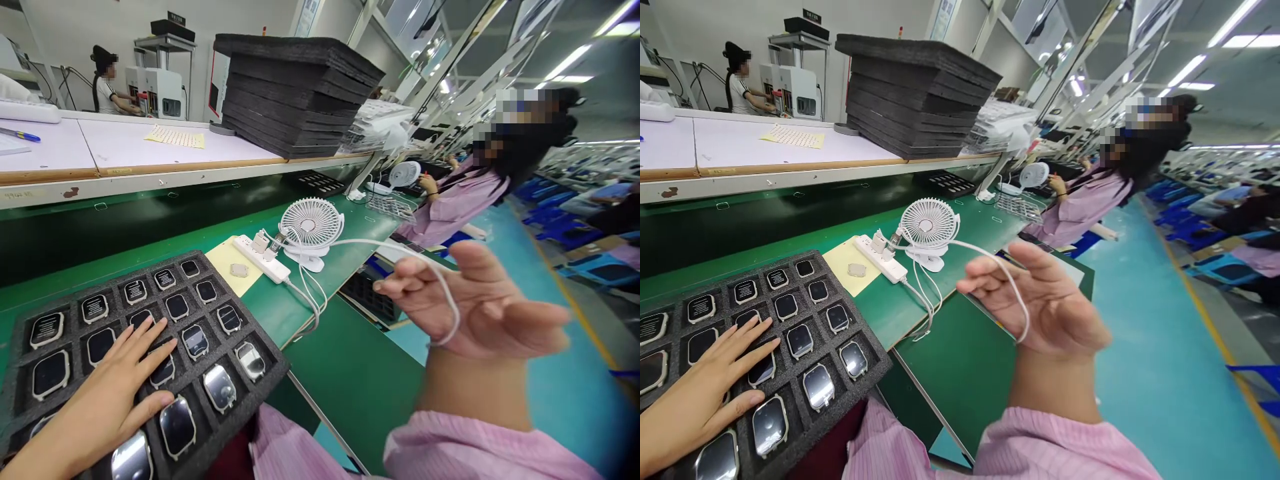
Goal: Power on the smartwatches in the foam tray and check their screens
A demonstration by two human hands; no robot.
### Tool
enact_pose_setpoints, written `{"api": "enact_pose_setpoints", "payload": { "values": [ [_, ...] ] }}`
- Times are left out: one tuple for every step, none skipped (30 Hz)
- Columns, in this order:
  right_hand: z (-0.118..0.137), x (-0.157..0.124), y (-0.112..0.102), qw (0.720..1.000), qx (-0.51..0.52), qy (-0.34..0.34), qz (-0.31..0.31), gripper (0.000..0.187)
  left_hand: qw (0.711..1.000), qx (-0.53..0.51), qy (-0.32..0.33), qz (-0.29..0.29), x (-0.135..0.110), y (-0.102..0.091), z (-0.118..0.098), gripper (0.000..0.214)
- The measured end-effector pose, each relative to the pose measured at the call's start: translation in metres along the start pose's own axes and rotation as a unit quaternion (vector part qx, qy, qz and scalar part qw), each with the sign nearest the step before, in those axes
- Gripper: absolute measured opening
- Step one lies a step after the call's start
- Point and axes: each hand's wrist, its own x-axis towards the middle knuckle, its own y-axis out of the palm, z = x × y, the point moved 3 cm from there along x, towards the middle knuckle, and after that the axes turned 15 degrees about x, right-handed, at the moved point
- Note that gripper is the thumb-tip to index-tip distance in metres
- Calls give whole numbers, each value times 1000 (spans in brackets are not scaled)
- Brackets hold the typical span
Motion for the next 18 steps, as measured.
{"api": "enact_pose_setpoints", "payload": {
  "values": [
    [7,9,9,999,7,-24,41,46,1000,-7,-8,1,2,-3,0,57],
    [12,17,18,996,12,-26,82,47,1000,-17,-15,3,5,-7,-1,57],
    [15,25,27,992,16,-20,120,50,999,-30,-21,3,8,-11,-3,56],
    [17,30,35,989,17,-5,145,54,999,-46,-24,5,12,-16,-5,56],
    [18,34,42,987,20,9,161,60,997,-67,-24,9,16,-21,-8,55],
    [18,37,50,984,26,14,175,64,995,-92,-23,16,20,-26,-11,54],
    [18,38,59,982,36,11,185,64,992,-121,-24,28,25,-31,-15,52],
    [17,38,69,979,52,0,197,58,986,-155,-29,43,31,-36,-20,53],
    [16,37,80,975,73,-12,209,48,978,-197,-39,58,37,-41,-24,56],
    [14,37,93,970,95,-20,222,38,965,-247,-50,72,45,-45,-30,62],
    [10,37,105,967,113,-17,227,32,946,-307,-58,84,52,-49,-36,69],
    [5,39,115,967,126,-5,221,30,918,-379,-61,99,60,-52,-44,74],
    [-1,42,123,970,134,9,204,29,878,-460,-54,121,67,-54,-52,75],
    [-8,48,128,974,136,23,182,28,821,-547,-38,160,73,-55,-62,70],
    [-15,55,129,979,131,35,154,29,754,-624,-28,204,77,-55,-72,62],
    [-23,62,125,984,120,42,125,31,694,-677,-28,241,80,-55,-80,55],
    [-31,70,118,989,103,51,96,34,645,-715,-40,267,81,-55,-85,49],
    [-38,76,108,992,84,60,72,37,614,-737,-68,275,81,-54,-88,43]
  ]
}}
